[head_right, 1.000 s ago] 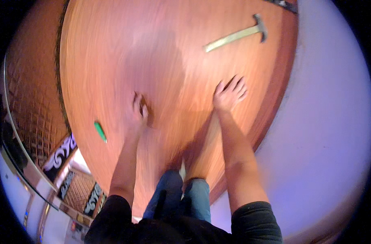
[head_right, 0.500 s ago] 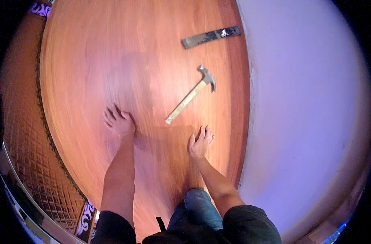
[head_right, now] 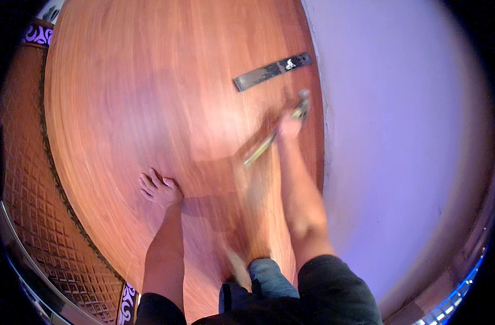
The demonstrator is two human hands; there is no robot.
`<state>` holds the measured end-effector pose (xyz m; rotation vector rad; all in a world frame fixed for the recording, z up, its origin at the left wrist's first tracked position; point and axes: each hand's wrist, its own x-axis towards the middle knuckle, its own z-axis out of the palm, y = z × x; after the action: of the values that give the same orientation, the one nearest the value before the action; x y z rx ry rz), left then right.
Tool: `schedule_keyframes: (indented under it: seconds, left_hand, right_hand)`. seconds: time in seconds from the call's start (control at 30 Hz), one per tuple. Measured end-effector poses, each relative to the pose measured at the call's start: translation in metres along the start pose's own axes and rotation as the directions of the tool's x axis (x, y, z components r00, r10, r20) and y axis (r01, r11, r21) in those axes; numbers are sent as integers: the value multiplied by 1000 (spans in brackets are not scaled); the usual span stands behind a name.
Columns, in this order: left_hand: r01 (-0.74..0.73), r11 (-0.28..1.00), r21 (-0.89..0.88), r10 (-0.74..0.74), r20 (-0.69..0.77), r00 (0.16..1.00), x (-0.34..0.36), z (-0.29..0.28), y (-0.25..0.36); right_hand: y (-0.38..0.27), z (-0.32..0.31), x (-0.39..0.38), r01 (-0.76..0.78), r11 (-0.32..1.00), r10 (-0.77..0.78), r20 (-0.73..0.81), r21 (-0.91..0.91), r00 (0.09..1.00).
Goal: The person cuts a wooden plank using a table saw, then carries it to the installation area. They kneel on the floor, fit the plank into place, and use a hammer and tapping block to secure it. The person also uses a utility knife to trim the plank along the wall edge.
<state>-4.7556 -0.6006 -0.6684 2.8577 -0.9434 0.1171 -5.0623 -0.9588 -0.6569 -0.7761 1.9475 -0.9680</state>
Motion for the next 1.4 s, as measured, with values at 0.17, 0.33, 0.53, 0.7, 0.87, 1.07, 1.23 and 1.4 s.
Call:
schedule_keyframes:
  seconds: [0.17,0.33,0.53,0.7,0.87,1.07,1.23,1.4]
  left_hand:
    - [26,998,55,-28,28,999,-3,-3,-11]
    - [5,999,36,-5,17,1000,-2,1,-14]
    - [27,1000,7,-27,54,998,-3,4,-5]
    - [48,996,75,-47,-5,999,-3,5,-22]
    - [10,995,103,-8,-20,1000,-5,28,-7]
    - [-25,950,312,181,-480,858,62,127,-55]
    - [-575,784,233,527,239,815,53,115,-123]
    - [-518,850,94,484,245,840,50,92,-182]
  right_hand:
    - [-111,108,79,43,987,-19,159,-152,987]
    - [-121,165,103,141,586,-151,64,-798,986]
    - [-117,132,90,203,776,-198,75,-597,977]
    - [-60,48,-66,447,782,-329,321,-434,888]
    - [-8,-149,-236,313,852,-132,405,-420,904]
    - [88,-421,-402,-3,898,232,468,-440,853]
    - [142,-581,-541,-565,825,544,299,-20,784]
    - [242,-579,-552,-757,596,587,499,267,637]
